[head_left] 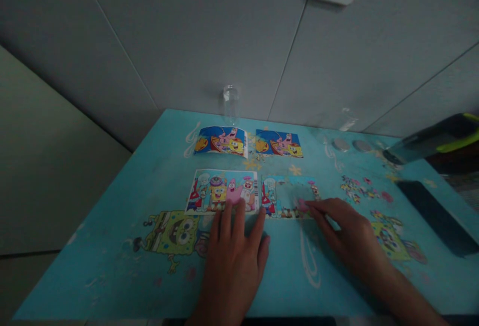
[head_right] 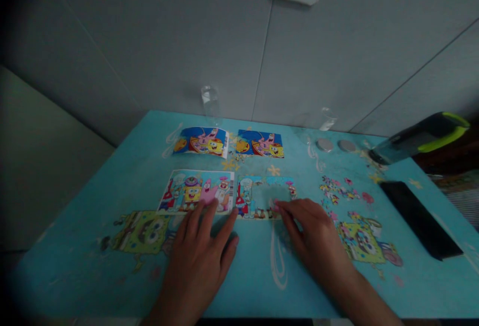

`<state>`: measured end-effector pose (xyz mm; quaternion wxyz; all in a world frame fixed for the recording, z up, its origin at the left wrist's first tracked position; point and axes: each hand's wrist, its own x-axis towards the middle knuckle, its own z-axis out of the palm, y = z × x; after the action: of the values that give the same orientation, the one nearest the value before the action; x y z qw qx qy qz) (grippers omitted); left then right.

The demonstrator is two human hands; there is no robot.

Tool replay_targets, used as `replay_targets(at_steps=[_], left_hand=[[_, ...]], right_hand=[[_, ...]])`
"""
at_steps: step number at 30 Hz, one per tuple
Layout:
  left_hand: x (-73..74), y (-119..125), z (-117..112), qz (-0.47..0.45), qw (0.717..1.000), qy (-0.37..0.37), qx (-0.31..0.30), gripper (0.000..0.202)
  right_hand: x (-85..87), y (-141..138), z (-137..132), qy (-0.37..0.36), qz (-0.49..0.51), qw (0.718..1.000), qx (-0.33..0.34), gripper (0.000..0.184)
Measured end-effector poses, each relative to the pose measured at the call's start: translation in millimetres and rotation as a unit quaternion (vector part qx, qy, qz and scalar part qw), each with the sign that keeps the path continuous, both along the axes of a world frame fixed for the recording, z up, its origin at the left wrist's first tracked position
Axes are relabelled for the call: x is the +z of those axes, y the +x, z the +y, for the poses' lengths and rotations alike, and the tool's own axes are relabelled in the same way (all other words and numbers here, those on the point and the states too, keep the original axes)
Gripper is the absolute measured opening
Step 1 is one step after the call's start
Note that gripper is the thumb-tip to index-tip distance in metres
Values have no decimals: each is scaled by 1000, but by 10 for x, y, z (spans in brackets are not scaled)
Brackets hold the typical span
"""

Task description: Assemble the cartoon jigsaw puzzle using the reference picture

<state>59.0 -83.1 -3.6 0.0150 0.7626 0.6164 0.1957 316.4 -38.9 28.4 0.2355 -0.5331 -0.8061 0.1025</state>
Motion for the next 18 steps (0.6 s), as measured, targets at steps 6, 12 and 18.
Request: replay_targets(at_steps=[6,12,18], left_hand=[[-10,-8,-15,7,1000,4,2,43],[20,-11,-26,17,1000,0,-1,42],[34,-10,-18,22,1000,6,1,42]], right_hand=[[-276,251,-451,58,-1,996,65,25],[-344,202,-423,40,23,996,74,23],[-342,166,-368,15,14,997,72,20]])
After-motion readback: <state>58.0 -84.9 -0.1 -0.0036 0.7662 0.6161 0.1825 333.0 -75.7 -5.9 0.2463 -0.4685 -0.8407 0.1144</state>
